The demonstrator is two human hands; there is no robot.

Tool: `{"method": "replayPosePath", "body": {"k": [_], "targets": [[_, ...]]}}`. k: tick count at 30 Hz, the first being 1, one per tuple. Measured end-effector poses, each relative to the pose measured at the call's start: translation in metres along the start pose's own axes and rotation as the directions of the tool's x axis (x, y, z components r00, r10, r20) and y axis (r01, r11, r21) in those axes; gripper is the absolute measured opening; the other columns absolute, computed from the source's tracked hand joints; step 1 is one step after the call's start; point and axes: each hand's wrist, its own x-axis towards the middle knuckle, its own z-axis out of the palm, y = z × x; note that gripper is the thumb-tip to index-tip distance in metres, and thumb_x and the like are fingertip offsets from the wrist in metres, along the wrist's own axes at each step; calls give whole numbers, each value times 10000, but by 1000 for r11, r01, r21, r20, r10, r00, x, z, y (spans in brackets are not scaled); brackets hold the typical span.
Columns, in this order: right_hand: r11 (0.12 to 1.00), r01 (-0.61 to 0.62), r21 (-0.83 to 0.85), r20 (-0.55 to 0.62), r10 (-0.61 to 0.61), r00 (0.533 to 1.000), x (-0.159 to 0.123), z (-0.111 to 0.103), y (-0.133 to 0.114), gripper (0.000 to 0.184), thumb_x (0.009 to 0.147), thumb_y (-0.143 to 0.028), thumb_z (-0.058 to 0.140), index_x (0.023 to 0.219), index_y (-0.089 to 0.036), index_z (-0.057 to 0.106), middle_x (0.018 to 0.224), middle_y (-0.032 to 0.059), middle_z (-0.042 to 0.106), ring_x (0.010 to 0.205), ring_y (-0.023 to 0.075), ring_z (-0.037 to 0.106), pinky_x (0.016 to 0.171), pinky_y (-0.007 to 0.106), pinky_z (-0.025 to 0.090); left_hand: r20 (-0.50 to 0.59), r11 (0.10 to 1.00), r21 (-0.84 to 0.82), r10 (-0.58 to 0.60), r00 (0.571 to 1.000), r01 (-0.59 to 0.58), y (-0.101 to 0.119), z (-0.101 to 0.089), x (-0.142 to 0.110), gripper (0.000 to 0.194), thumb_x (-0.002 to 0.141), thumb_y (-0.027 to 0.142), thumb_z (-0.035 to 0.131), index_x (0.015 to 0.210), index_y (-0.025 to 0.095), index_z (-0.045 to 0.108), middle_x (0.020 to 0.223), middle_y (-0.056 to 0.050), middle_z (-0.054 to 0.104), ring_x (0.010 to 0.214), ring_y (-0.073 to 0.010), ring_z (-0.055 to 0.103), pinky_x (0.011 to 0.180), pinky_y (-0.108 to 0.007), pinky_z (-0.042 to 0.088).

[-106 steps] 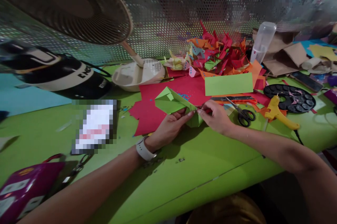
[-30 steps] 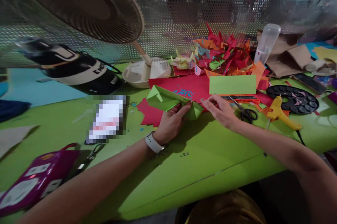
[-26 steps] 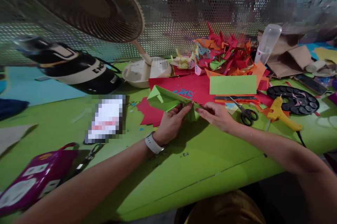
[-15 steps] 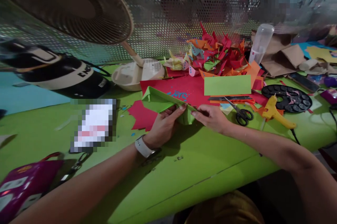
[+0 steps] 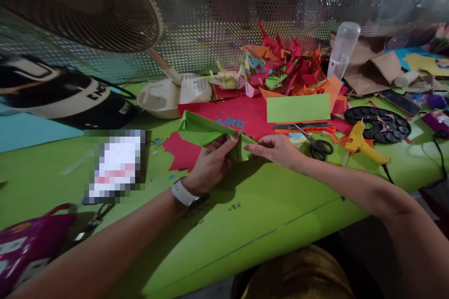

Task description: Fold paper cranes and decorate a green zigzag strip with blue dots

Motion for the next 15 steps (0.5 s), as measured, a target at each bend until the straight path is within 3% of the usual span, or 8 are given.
{"method": "replayPosePath", "body": {"k": [10, 15], "targets": [[998, -41, 54, 46, 38, 998, -1, 5, 2, 510, 706, -652, 725, 614, -165, 606, 593, 7, 640, 498, 70, 444, 441, 217, 308, 14, 998, -66, -1, 1000, 2, -4, 0, 1, 316, 599, 347, 900, 782, 185, 700, 823, -23, 775, 861, -239, 739, 769, -332, 610], [1000, -13, 23, 22, 12, 1000, -3, 1, 0, 514, 768, -651, 675, 593, -178, 577, 523, -34, 547, 466, 62, 410, 425, 214, 295, 10, 999, -39, -19, 1000, 20, -2, -1, -1, 312, 620, 362, 887, 814, 194, 709, 847, -34, 777, 865, -240, 739, 779, -338, 608]]}}
